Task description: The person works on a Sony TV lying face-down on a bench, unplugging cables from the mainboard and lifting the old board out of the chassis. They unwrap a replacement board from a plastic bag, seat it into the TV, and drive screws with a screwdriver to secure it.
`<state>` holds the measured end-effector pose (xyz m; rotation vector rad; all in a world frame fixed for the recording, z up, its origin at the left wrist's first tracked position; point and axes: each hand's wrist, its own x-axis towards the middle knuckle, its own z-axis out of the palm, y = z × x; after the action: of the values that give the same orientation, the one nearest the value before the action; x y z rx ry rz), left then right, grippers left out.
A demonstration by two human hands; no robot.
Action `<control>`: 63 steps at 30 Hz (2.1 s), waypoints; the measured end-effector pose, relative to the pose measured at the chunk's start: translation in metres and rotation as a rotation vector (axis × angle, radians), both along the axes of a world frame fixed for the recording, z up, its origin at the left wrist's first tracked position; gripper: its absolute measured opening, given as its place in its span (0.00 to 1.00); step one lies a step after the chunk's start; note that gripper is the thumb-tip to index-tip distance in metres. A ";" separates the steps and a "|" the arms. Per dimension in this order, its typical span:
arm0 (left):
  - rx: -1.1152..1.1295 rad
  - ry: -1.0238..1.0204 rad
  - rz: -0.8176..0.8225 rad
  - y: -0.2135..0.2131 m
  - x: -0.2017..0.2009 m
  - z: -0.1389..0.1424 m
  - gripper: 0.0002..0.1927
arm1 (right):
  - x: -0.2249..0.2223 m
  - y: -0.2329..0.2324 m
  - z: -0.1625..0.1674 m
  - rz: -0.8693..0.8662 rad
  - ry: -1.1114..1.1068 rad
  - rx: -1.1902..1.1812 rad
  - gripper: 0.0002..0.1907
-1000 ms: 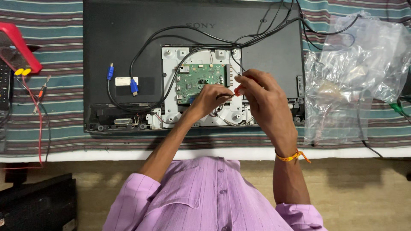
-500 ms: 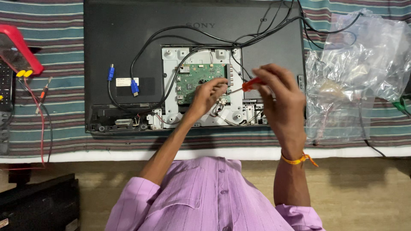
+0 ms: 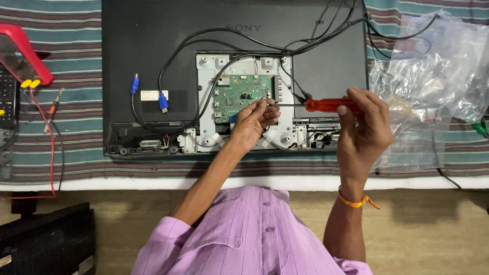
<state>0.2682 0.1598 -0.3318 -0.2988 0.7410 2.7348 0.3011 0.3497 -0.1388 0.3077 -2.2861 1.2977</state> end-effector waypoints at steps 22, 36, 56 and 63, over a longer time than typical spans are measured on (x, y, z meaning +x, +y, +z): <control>-0.213 0.062 0.032 -0.007 -0.004 -0.002 0.14 | 0.008 0.002 -0.032 -0.091 0.023 -0.030 0.11; -0.207 0.087 -0.039 -0.019 -0.003 0.000 0.15 | 0.005 0.014 -0.035 -0.028 -0.020 -0.042 0.11; -0.309 0.059 -0.047 -0.014 -0.001 0.005 0.14 | 0.007 0.026 -0.068 0.253 -0.020 -0.494 0.07; -0.319 0.103 -0.040 -0.009 0.002 0.013 0.14 | 0.008 0.025 -0.064 0.303 -0.107 -0.439 0.24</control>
<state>0.2701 0.1507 -0.3190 -0.2076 1.2000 2.6039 0.3087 0.3746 -0.2031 0.4483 -2.0161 1.9654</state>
